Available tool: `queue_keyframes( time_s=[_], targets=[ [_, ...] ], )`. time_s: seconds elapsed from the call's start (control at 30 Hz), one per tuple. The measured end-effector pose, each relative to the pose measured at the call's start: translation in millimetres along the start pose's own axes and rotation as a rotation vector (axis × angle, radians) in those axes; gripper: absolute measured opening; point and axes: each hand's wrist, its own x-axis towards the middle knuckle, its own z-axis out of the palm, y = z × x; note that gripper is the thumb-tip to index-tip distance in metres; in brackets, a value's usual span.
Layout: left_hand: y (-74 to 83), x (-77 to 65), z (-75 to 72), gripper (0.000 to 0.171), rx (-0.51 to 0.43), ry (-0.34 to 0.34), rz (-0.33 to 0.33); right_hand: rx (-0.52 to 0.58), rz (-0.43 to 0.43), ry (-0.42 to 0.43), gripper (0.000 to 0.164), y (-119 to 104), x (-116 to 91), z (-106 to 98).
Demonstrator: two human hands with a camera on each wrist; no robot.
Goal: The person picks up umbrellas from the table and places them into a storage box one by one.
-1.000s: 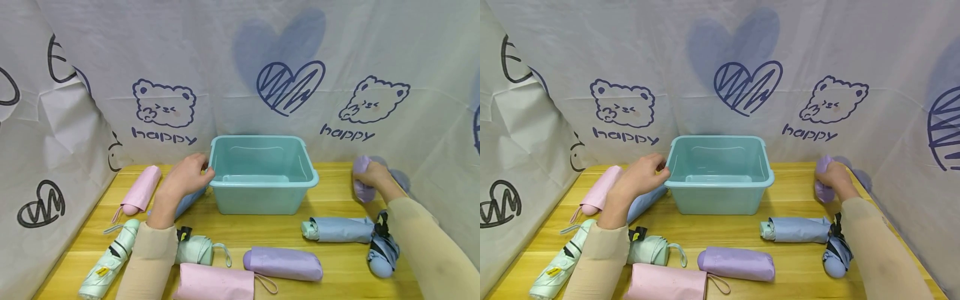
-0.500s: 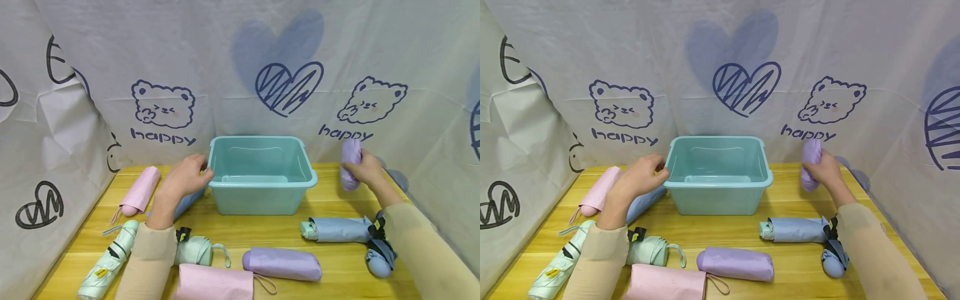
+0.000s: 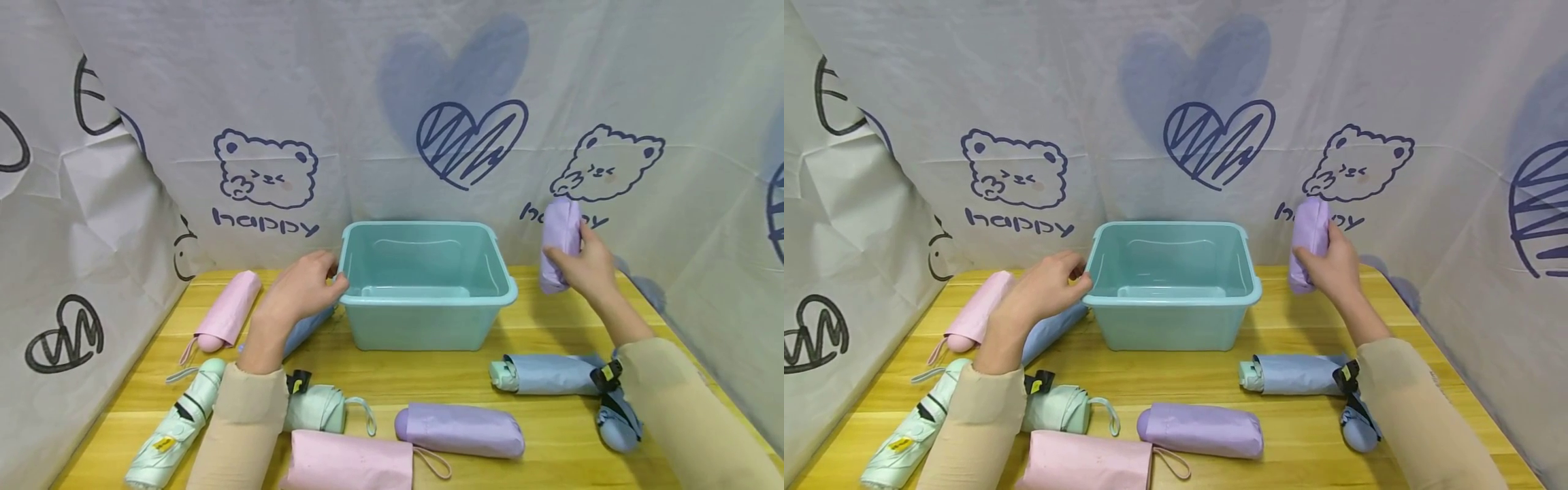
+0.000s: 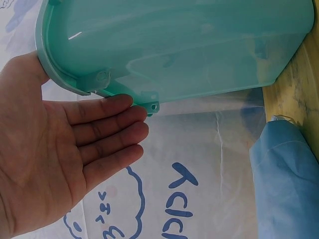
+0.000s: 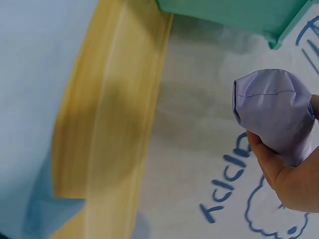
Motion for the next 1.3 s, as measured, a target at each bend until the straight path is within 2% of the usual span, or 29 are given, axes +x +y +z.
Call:
queue_keyframes(
  time_s=[0.23,0.77,1.0,1.3],
  targets=[
    [0.1,-0.4,-0.6,0.019,-0.001,0.012,-0.001,0.045,-0.094,0.013,0.082,-22.8,-4.7,-1.9],
    [-0.3,-1.2,0.1,0.019,-0.005,0.015,0.008,0.008,-0.292,0.006,0.081,-67.0,-13.3,1.0],
    [-0.3,-0.2,0.3,0.020,-0.009,0.007,0.008,-0.008,-0.347,-0.046,0.082,-82.8,-15.3,5.9],
    [-0.4,0.7,0.5,0.021,-0.005,0.005,0.008,-0.098,-0.501,-0.118,0.081,-98.1,-7.9,12.7]
  ],
)
